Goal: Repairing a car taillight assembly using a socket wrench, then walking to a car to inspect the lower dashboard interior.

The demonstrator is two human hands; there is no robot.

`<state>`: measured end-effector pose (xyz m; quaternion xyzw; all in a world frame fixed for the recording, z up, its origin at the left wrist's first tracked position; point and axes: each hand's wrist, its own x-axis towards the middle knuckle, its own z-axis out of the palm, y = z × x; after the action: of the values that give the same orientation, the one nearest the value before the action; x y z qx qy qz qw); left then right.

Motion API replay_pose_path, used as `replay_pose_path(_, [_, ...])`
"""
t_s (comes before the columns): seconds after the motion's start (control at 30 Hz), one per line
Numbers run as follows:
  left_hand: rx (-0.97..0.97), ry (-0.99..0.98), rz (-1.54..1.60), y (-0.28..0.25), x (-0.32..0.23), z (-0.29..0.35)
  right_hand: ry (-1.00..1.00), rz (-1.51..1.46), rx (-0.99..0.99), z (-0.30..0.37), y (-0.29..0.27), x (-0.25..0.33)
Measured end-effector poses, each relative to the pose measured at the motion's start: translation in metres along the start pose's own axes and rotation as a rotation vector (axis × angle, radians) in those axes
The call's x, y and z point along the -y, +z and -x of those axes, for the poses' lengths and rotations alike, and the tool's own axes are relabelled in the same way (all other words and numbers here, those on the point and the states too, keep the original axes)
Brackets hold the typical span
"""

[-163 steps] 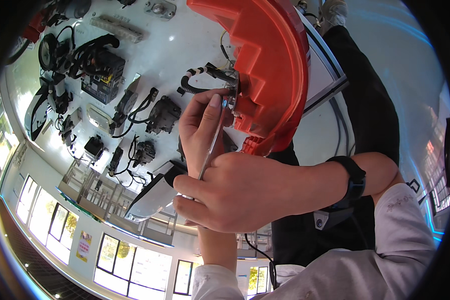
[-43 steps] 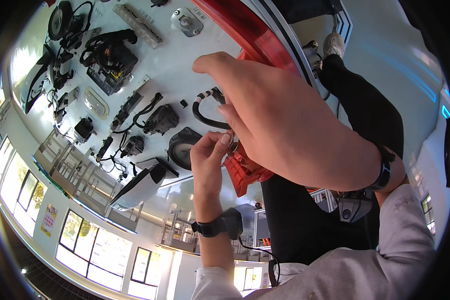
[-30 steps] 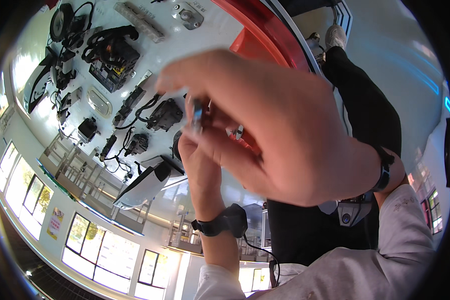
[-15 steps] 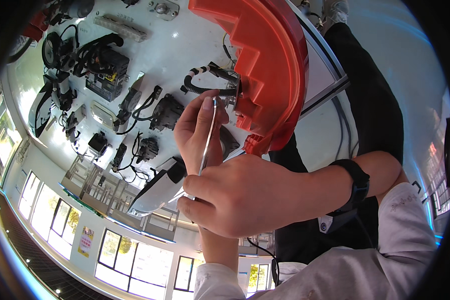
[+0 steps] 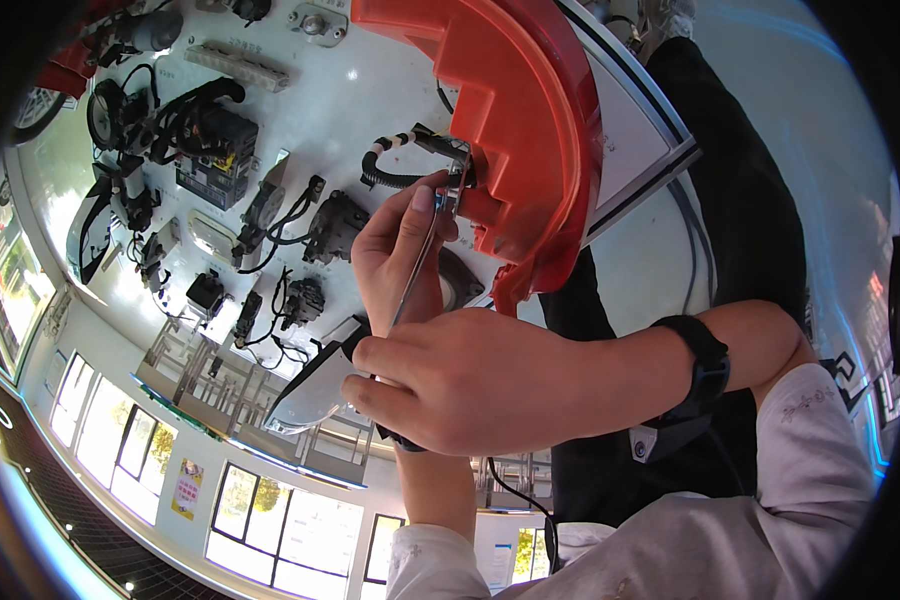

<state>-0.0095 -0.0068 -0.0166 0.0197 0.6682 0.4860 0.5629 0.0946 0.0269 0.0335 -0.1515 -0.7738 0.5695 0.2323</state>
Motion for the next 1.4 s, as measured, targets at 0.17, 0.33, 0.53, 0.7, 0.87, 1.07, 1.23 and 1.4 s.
replay_pose_path(0.17, [0.041,-0.060,-0.029,-0.002,-0.006,-0.002,-0.018,-0.057,0.035,-0.004,-0.008,-0.001])
replay_pose_path(0.33, [0.058,-0.076,-0.078,-0.006,-0.006,-0.006,-0.035,-0.016,0.058,-0.015,-0.026,-0.002])
replay_pose_path(0.53, [-0.234,-0.216,-0.123,0.024,-0.025,0.004,0.079,0.204,0.078,-0.035,-0.055,-0.008])
replay_pose_path(0.7, [-0.231,-0.140,-0.035,0.021,-0.019,0.009,0.085,0.119,-0.140,-0.060,-0.080,-0.033])
replay_pose_path(0.87, [-0.207,-0.135,0.032,0.021,-0.015,0.006,0.189,0.156,-0.021,-0.080,-0.105,-0.052])
replay_pose_path(1.07, [-0.137,-0.114,-0.009,0.011,-0.015,0.006,0.189,0.242,0.059,-0.098,-0.104,-0.064])
replay_pose_path(1.23, [-0.095,-0.055,0.058,0.010,-0.016,0.005,0.088,0.243,-0.040,-0.111,-0.103,-0.052])
replay_pose_path(1.4, [-0.129,0.075,0.067,-0.005,-0.014,-0.004,0.341,0.095,0.005,-0.108,-0.099,-0.029])
